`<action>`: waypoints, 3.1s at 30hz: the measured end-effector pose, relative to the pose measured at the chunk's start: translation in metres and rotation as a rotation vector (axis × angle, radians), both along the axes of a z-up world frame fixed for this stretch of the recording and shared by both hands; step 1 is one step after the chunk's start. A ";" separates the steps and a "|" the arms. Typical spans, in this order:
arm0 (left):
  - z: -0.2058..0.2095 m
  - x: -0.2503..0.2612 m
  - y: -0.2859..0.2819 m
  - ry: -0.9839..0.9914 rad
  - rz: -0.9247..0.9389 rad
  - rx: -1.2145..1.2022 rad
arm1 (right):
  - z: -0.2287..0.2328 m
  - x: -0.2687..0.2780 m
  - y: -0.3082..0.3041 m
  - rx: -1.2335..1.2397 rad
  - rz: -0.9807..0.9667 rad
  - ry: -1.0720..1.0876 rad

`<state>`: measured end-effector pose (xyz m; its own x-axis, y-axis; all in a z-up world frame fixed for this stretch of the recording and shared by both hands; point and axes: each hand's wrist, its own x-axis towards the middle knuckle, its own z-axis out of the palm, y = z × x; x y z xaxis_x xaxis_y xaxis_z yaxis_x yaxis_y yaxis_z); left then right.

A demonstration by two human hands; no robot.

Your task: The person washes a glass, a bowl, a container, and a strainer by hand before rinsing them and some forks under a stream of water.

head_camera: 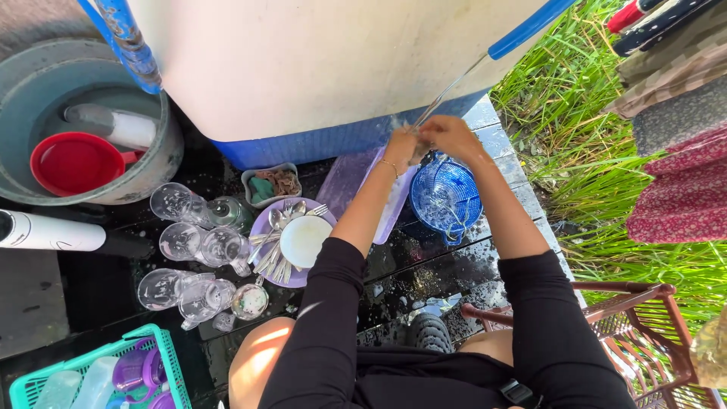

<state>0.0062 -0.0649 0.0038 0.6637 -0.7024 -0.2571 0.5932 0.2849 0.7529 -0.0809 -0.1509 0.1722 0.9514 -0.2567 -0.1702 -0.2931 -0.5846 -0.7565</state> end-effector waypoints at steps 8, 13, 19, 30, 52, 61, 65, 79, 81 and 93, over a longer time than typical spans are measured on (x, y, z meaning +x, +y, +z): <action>-0.011 0.023 0.077 -0.930 0.220 0.762 | -0.057 0.029 0.036 0.152 0.106 -0.136; -0.011 0.055 0.220 -1.023 -0.096 1.203 | -0.150 0.048 0.054 0.318 0.166 -0.049; 0.050 0.030 0.305 -0.846 -0.207 1.639 | -0.221 0.038 0.087 0.375 0.155 -0.050; -0.068 -0.005 0.306 -0.840 -0.656 1.517 | -0.238 -0.056 0.256 -0.043 0.185 0.369; 0.014 -0.028 0.161 0.103 0.247 0.306 | -0.135 -0.005 0.063 0.301 -0.310 -0.140; -0.145 -0.005 0.059 -0.682 0.450 0.524 | -0.144 0.007 0.081 -0.835 0.219 0.287; -0.059 -0.005 0.107 -0.412 0.508 0.535 | -0.175 -0.012 0.041 -0.350 0.646 -0.021; -0.026 -0.008 0.123 -0.330 0.454 0.473 | -0.079 -0.027 0.052 -0.759 0.677 0.170; -0.047 -0.011 0.100 -0.392 0.428 0.475 | -0.081 -0.019 0.055 -0.943 0.645 0.144; -0.012 0.000 0.075 -0.551 0.460 0.414 | -0.041 -0.019 0.050 -1.058 0.541 0.155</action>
